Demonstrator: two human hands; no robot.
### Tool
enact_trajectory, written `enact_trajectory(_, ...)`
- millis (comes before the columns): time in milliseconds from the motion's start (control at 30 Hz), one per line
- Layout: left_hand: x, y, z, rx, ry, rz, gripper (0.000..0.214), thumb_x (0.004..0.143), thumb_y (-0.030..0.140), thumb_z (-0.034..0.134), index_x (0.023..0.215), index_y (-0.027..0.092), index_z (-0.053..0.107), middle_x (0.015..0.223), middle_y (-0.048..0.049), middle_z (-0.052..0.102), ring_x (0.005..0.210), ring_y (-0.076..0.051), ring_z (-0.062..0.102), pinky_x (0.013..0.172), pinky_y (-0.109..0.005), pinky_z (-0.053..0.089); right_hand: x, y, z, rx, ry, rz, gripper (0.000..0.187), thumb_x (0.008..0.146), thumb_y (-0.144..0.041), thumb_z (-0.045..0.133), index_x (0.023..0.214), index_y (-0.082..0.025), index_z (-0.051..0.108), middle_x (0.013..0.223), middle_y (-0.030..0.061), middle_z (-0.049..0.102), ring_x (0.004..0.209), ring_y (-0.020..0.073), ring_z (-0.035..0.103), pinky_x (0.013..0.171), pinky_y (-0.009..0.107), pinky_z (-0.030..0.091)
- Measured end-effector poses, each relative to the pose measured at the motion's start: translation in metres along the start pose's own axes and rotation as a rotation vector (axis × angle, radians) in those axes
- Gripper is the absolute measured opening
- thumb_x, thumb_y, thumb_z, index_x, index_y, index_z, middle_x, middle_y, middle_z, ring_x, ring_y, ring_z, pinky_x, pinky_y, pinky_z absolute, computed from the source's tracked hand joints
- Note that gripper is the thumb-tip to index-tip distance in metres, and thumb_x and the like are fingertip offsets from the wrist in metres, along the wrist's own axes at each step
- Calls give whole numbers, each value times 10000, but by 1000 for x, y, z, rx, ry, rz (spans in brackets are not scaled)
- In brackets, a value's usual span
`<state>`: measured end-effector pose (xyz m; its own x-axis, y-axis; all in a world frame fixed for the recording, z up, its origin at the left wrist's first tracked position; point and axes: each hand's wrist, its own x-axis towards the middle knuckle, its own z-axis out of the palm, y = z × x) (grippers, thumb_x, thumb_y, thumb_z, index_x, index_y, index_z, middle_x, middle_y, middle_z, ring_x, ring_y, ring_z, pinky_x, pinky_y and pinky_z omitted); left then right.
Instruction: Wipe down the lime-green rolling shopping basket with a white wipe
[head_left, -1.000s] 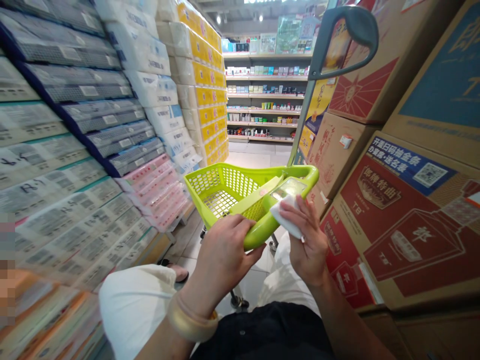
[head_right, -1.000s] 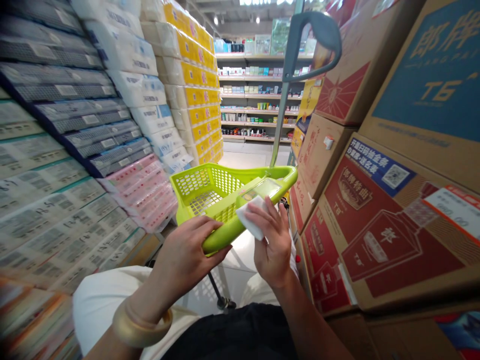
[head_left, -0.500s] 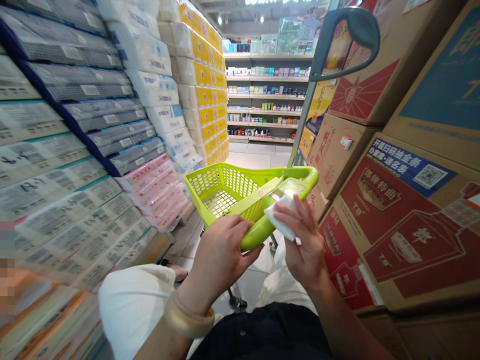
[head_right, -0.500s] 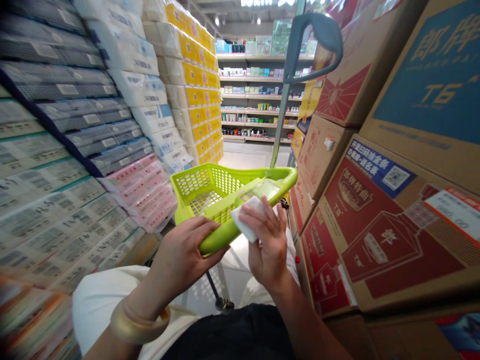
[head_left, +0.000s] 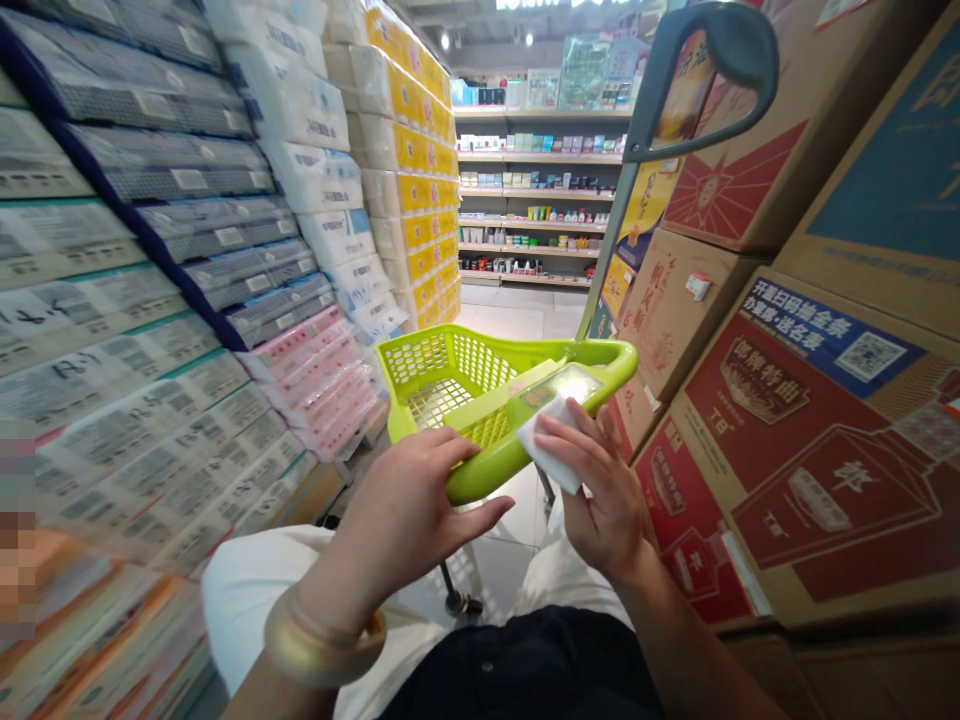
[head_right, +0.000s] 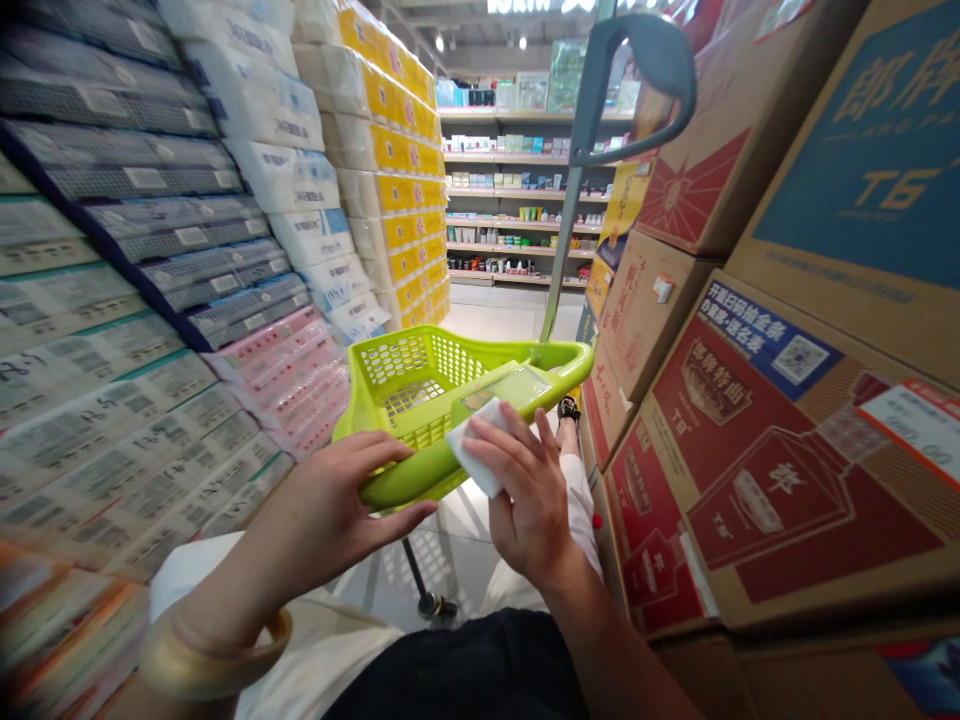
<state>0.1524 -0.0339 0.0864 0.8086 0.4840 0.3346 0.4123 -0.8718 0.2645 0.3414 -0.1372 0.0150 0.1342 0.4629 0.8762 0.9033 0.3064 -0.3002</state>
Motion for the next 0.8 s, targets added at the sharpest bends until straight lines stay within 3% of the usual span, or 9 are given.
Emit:
enact_trajectory(67,2,5,-9,84,-11,5,343,768,534,684,826,196,667,890,-73,677,870,-250,623,780,-377,488,3,2,-1,-1,4,-7,396,880,-71,460,1180,-259,639,1217,48,715,1335,238,521,1191,534,250)
enact_trajectory(233,14,21,-17,204,13,-5,375,798,562,645,868,195,677,945,-92,686,918,-279,628,826,-413,483,23,21,-7,-75,132,205,344,880,-101,487,1110,-261,687,1168,56,735,1284,263,570,1147,540,336)
enact_trajectory(333,25,30,-12,284,-61,-65,383,804,561,642,831,180,675,860,-105,687,830,-289,646,746,-398,483,40,15,-5,-18,-26,125,382,852,-66,468,1105,-244,692,1158,54,740,1257,247,592,1159,523,324)
enact_trajectory(467,30,32,-4,268,-76,-76,330,842,496,619,955,191,675,901,-101,722,838,-279,676,734,-362,475,58,4,0,144,-312,-67,440,810,-31,457,1125,-238,683,1189,33,727,1244,210,601,1167,479,326)
enact_trajectory(667,26,27,1,376,-76,-101,398,862,547,551,769,181,677,715,-110,712,751,-301,691,714,-384,474,70,21,2,-22,-232,138,418,796,-14,453,1053,-223,707,1125,59,749,1150,243,657,1132,548,350)
enact_trajectory(800,26,26,1,414,-52,-96,438,882,563,502,812,170,684,739,-127,721,742,-316,693,678,-388,468,73,6,12,105,-325,1,414,811,-19,444,1063,-217,706,1156,45,739,1186,200,633,1119,442,408)
